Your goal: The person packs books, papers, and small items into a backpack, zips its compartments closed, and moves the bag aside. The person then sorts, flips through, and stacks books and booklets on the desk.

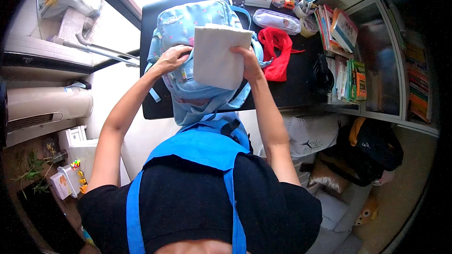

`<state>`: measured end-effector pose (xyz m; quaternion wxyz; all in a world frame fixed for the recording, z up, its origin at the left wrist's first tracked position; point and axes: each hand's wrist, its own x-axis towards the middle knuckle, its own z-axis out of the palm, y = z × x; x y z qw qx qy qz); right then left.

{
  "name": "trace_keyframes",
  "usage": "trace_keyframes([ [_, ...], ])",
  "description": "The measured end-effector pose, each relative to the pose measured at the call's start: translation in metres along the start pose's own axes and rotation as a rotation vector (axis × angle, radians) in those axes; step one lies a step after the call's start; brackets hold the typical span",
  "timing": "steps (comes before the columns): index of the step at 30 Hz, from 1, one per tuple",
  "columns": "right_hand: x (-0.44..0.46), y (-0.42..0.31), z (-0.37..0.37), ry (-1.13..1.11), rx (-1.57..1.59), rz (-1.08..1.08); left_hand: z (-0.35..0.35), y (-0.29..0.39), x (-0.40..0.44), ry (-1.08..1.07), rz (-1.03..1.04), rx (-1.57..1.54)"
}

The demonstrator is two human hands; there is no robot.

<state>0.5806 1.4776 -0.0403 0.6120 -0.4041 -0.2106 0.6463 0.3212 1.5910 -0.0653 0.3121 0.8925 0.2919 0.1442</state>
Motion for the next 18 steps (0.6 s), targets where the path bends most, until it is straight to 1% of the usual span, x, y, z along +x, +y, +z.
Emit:
trace_keyframes([
  [1, -0.002, -0.005, 0.003, -0.044, -0.101, 0.002, 0.001, 0.004, 0.003, 0.005, -0.130, -0.214],
  [2, -0.003, -0.007, 0.003, -0.041, -0.105, 0.003, 0.002, 0.010, 0.008, 0.010, -0.260, -0.427],
  [3, -0.006, -0.009, 0.003, -0.035, 0.045, 0.066, -0.009, 0.029, 0.016, -0.106, -0.419, -0.384],
  [4, -0.008, -0.010, 0.008, -0.031, 0.195, 0.126, -0.006, 0.035, 0.018, -0.057, -0.397, -0.149],
  [5, -0.010, -0.010, 0.015, -0.050, 0.275, 0.087, -0.001, 0.043, 0.020, -0.008, -0.351, 0.002],
  [6, -0.011, -0.009, 0.022, -0.181, 0.399, 0.045, 0.005, 0.048, 0.021, 0.044, -0.303, 0.153],
  [7, -0.006, -0.005, 0.023, -0.174, 0.477, 0.026, 0.012, 0.046, 0.021, 0.082, -0.136, 0.149],
  [8, -0.001, 0.001, 0.019, -0.163, 0.559, 0.005, 0.018, 0.044, 0.014, 0.034, -0.052, 0.150],
  [9, 0.004, 0.007, 0.015, -0.121, 0.591, -0.007, 0.023, 0.043, 0.006, 0.108, 0.303, 0.410],
  [10, 0.008, 0.016, 0.008, -0.051, 0.523, -0.029, 0.029, 0.039, -0.004, 0.181, 0.664, 0.666],
  [11, 0.011, 0.025, 0.000, -0.052, 0.542, -0.009, 0.037, 0.033, -0.014, 0.012, 0.689, 0.526],
  [12, 0.013, 0.034, -0.009, -0.053, 0.560, 0.013, 0.033, 0.032, -0.016, 0.005, 0.697, 0.524],
  [13, 0.012, 0.043, -0.014, 0.022, 0.529, -0.021, 0.026, 0.031, -0.015, -0.047, 0.545, 0.394],
  [14, 0.009, 0.047, -0.023, 0.023, 0.530, -0.028, 0.018, 0.029, -0.013, -0.096, 0.391, 0.265],
  [15, -0.003, 0.049, -0.022, 0.049, 0.504, 0.015, 0.006, 0.016, 0.001, -0.391, 0.077, -0.098],
  [16, -0.011, 0.051, -0.022, 0.074, 0.481, 0.059, -0.009, 0.017, 0.006, -0.405, -0.086, -0.120],
  [18, -0.020, 0.050, -0.021, 0.034, 0.357, 0.211, -0.023, 0.030, 0.010, -0.080, 0.039, 0.397],
])
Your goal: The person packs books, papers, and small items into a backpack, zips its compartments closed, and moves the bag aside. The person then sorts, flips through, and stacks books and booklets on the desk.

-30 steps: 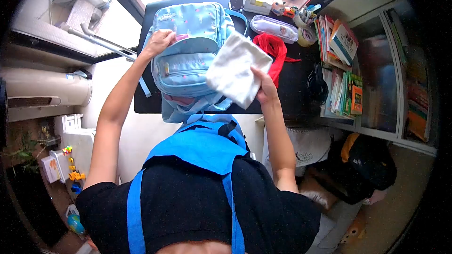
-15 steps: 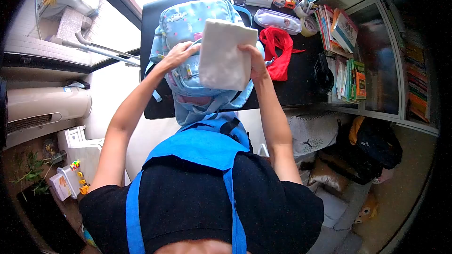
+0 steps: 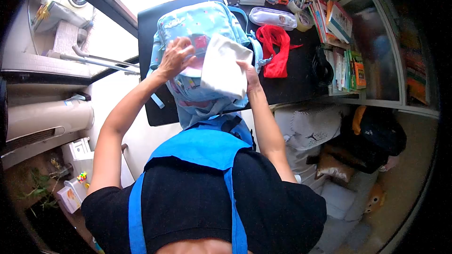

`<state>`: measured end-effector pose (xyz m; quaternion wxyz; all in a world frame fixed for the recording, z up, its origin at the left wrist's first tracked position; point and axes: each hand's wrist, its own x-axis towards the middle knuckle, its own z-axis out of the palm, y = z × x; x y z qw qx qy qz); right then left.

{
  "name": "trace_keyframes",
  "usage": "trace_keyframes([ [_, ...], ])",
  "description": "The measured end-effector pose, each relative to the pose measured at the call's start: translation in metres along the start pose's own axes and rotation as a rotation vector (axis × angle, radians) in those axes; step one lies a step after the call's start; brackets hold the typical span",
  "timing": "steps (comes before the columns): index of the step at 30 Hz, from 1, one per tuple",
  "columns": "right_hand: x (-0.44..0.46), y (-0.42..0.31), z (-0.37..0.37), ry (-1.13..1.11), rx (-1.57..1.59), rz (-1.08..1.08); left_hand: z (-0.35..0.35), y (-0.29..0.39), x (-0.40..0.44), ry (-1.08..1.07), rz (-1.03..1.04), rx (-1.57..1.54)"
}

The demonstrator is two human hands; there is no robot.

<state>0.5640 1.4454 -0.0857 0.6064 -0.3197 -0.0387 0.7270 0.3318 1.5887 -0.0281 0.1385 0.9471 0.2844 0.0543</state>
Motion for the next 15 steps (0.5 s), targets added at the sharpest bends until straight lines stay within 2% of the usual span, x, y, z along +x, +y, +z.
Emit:
trace_keyframes([
  [1, -0.005, 0.002, 0.002, 0.013, -0.097, -0.009, 0.001, -0.003, 0.004, 0.078, 0.076, 0.137],
  [2, -0.008, 0.005, 0.005, 0.029, -0.196, -0.019, 0.004, -0.007, 0.010, 0.072, 0.091, 0.140],
  [4, -0.010, 0.004, 0.007, 0.115, -0.327, -0.007, 0.019, -0.013, 0.020, 0.178, 0.277, 0.481],
  [6, -0.011, 0.002, 0.013, 0.109, -0.418, -0.091, 0.024, -0.018, 0.036, 0.298, 0.453, 0.478],
  [8, -0.010, -0.002, 0.009, 0.108, -0.452, -0.050, 0.001, -0.021, 0.051, 0.297, 0.475, 0.458],
  [9, -0.010, -0.005, 0.007, 0.100, -0.504, 0.003, -0.020, -0.019, 0.058, 0.405, 0.451, 0.355],
  [10, -0.010, -0.008, 0.010, 0.098, -0.498, -0.007, -0.042, -0.015, 0.067, 0.492, 0.311, 0.330],
  [11, -0.011, -0.009, 0.015, 0.113, -0.514, 0.009, -0.066, -0.016, 0.075, 0.491, 0.153, 0.191],
  [12, -0.012, -0.007, 0.017, 0.129, -0.530, 0.029, -0.075, -0.028, 0.086, 0.592, 0.118, 0.004],
  [13, -0.009, -0.006, 0.017, 0.121, -0.493, 0.021, -0.087, -0.031, 0.092, 0.537, -0.043, -0.098],
  [15, 0.002, -0.005, 0.016, 0.120, -0.466, 0.017, -0.097, -0.036, 0.098, 0.477, -0.108, -0.114],
])
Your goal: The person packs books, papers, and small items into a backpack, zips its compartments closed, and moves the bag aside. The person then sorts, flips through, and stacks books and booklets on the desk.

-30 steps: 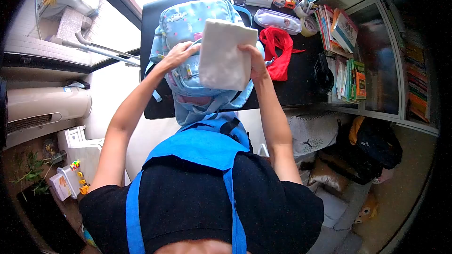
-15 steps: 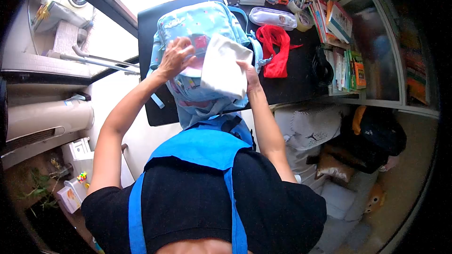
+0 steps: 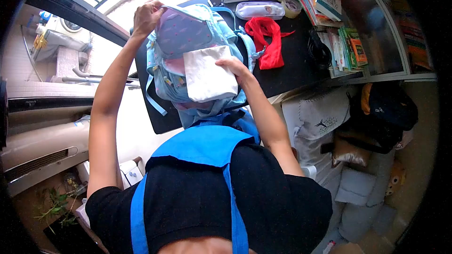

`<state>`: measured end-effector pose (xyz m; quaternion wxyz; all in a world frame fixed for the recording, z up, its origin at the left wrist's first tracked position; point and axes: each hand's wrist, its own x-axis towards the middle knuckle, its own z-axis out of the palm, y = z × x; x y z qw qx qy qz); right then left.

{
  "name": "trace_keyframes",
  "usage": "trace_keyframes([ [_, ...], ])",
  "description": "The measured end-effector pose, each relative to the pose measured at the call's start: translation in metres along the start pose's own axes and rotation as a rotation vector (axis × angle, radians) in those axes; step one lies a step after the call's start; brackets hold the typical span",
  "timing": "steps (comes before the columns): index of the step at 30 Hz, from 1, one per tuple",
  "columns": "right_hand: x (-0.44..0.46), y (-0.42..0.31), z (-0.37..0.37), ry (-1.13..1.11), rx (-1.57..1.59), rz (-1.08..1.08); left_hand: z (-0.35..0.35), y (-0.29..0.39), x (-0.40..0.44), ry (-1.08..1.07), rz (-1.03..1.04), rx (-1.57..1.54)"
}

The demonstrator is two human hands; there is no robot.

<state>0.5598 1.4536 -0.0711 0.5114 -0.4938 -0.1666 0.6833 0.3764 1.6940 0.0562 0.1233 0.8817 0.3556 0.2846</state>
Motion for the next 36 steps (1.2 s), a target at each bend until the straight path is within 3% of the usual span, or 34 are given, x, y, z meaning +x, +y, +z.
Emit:
trace_keyframes([
  [3, 0.011, -0.003, 0.004, 0.003, 0.035, 0.026, 0.000, 0.003, -0.004, -0.009, 0.023, 0.020],
  [5, 0.024, -0.010, 0.015, -0.113, 0.218, 0.148, 0.001, 0.005, -0.010, -0.019, 0.047, 0.018],
  [6, 0.043, -0.007, 0.018, -0.127, 0.245, 0.081, 0.002, 0.006, -0.012, -0.007, 0.121, 0.023],
  [9, 0.089, -0.008, 0.050, 0.241, 0.502, -0.202, -0.004, 0.013, -0.020, -0.016, 0.184, 0.003],
  [11, 0.115, -0.006, 0.051, 0.339, 0.836, -0.377, -0.011, 0.012, -0.024, -0.045, 0.171, -0.004],
  [16, 0.140, -0.032, 0.102, 0.776, 0.738, -0.551, -0.004, 0.015, -0.034, -0.108, 0.155, 0.003],
  [17, 0.147, -0.029, 0.111, 0.769, 0.669, -0.600, -0.006, 0.017, -0.032, -0.122, 0.107, -0.052],
  [20, 0.134, -0.017, 0.115, 0.638, 0.466, -0.174, -0.009, 0.016, -0.028, -0.091, 0.103, -0.111],
  [23, 0.154, 0.013, 0.099, 0.638, 0.431, -0.050, -0.005, 0.021, -0.033, -0.116, 0.118, -0.139],
  [25, 0.161, 0.015, 0.094, 0.303, 0.808, -0.061, -0.007, 0.025, -0.037, -0.105, 0.146, -0.183],
  [27, 0.184, 0.009, 0.088, 0.238, 0.820, -0.110, -0.013, 0.029, -0.039, -0.130, 0.153, -0.201],
  [29, 0.219, 0.002, 0.080, -0.139, 0.694, -0.406, -0.018, 0.031, -0.042, -0.153, 0.155, -0.216],
  [30, 0.239, 0.011, 0.073, -0.145, 0.576, -0.577, -0.020, 0.031, -0.045, -0.145, 0.162, -0.209],
  [31, 0.240, 0.014, 0.074, -0.144, 0.578, -0.577, -0.019, 0.029, -0.047, -0.141, 0.168, -0.202],
  [34, 0.233, 0.023, 0.076, 0.048, 0.609, -0.293, -0.009, 0.016, -0.056, -0.129, 0.097, -0.146],
  [36, 0.204, 0.017, 0.091, -0.039, 0.379, -0.131, 0.006, 0.004, -0.068, -0.136, 0.045, -0.062],
])
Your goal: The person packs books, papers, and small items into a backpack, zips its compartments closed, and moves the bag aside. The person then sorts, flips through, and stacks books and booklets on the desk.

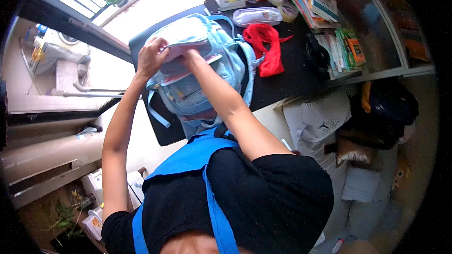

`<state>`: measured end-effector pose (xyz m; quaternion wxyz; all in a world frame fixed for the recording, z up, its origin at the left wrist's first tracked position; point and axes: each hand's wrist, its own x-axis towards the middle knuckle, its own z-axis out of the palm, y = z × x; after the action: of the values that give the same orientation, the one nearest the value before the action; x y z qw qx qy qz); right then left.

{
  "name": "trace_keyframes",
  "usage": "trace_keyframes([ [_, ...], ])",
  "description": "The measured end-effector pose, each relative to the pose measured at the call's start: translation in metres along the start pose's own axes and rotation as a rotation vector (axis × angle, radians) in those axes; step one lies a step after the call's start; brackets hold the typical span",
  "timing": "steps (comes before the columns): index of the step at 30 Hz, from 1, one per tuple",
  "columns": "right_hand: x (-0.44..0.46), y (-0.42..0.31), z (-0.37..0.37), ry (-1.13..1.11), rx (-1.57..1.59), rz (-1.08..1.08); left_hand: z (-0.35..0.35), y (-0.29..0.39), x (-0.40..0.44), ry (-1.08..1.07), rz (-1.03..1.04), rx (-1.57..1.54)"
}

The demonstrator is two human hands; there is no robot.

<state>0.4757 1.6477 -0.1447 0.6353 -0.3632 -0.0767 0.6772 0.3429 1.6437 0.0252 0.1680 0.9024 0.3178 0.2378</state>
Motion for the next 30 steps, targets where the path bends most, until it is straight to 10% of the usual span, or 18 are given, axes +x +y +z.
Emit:
trace_keyframes([
  [3, -0.096, -0.051, 0.017, -0.213, -0.723, -0.025, 0.006, -0.009, -0.015, -0.014, 0.016, 0.060],
  [6, -0.162, -0.120, -0.014, -0.092, -0.547, -0.181, 0.009, -0.009, -0.029, -0.117, 0.065, 0.050],
  [10, -0.156, -0.172, -0.166, 1.066, -1.477, -0.882, 0.018, 0.003, -0.032, -0.149, 0.088, 0.049],
  [12, -0.168, -0.173, -0.204, 1.423, -1.567, -0.353, 0.022, 0.014, -0.026, -0.115, 0.072, 0.058],
  [15, -0.188, -0.170, -0.248, 1.159, -1.740, 0.070, 0.021, 0.034, -0.018, -0.089, 0.067, 0.075],
  [21, -0.255, -0.305, -0.136, 0.549, -1.644, -1.073, 0.035, 0.085, 0.028, -0.031, 0.084, -0.195],
  [27, -0.293, -0.382, -0.021, -0.030, -1.562, -1.012, 0.045, 0.214, 0.129, 0.168, 0.293, -0.610],
  [30, -0.321, -0.382, 0.042, -0.102, -1.245, -0.941, 0.058, 0.256, 0.146, -0.162, 0.294, -0.989],
])
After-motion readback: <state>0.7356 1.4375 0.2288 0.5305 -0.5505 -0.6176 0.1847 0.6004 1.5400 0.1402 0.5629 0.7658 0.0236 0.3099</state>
